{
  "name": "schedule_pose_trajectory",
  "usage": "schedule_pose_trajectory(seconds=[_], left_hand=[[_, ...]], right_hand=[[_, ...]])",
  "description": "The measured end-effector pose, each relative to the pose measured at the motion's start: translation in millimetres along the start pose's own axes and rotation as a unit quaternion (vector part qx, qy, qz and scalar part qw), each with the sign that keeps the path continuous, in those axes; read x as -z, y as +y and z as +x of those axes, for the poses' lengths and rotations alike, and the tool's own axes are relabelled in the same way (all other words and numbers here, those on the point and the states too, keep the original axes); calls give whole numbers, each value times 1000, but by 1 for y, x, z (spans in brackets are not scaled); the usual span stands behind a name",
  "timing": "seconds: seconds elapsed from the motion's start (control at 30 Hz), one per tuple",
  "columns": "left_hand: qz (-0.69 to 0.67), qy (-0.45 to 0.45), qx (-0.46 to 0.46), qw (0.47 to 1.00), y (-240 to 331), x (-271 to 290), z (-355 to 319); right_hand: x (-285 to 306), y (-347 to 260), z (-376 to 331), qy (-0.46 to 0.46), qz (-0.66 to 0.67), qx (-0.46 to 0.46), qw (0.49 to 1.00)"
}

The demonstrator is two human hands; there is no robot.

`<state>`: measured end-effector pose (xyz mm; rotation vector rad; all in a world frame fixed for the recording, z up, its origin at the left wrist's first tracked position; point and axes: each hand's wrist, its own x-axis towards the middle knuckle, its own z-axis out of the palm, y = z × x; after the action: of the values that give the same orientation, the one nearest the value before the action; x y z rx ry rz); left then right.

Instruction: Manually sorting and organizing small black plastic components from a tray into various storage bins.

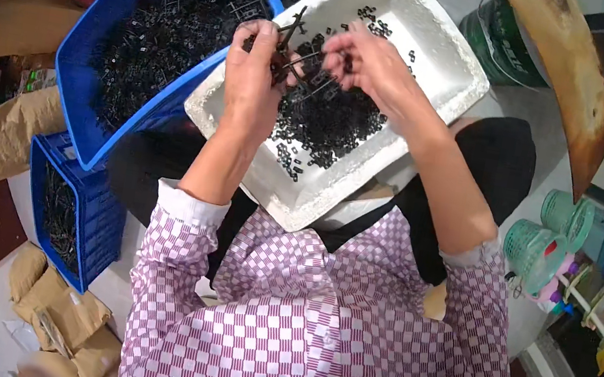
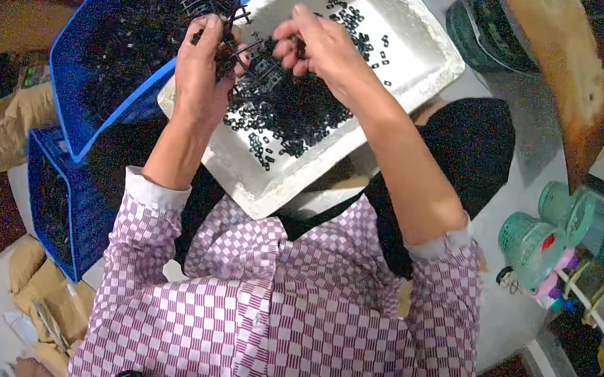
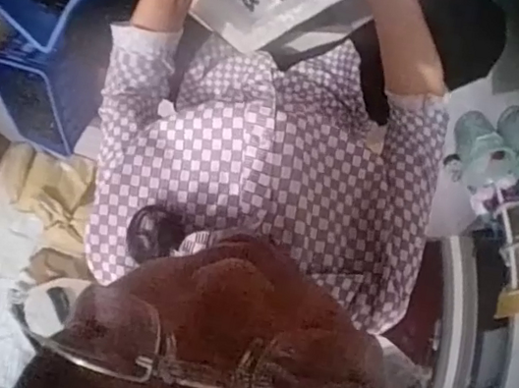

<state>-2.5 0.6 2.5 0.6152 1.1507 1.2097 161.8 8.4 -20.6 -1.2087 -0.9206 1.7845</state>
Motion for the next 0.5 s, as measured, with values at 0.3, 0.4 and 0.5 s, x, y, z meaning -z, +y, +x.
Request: schedule_pose_trajectory(seconds=[0.3, 0.4, 0.5], left_hand=[[14, -10, -14, 1000, 4, 2, 3], [20, -27, -17, 999, 1, 2, 3], [6, -33, 5, 999, 1, 0, 2]], right_hand=[[-19, -4, -15, -114, -58, 13, 992], [-19, 0, -12, -105, -54, 23, 993], [-17, 4, -11, -92, -58, 29, 994]])
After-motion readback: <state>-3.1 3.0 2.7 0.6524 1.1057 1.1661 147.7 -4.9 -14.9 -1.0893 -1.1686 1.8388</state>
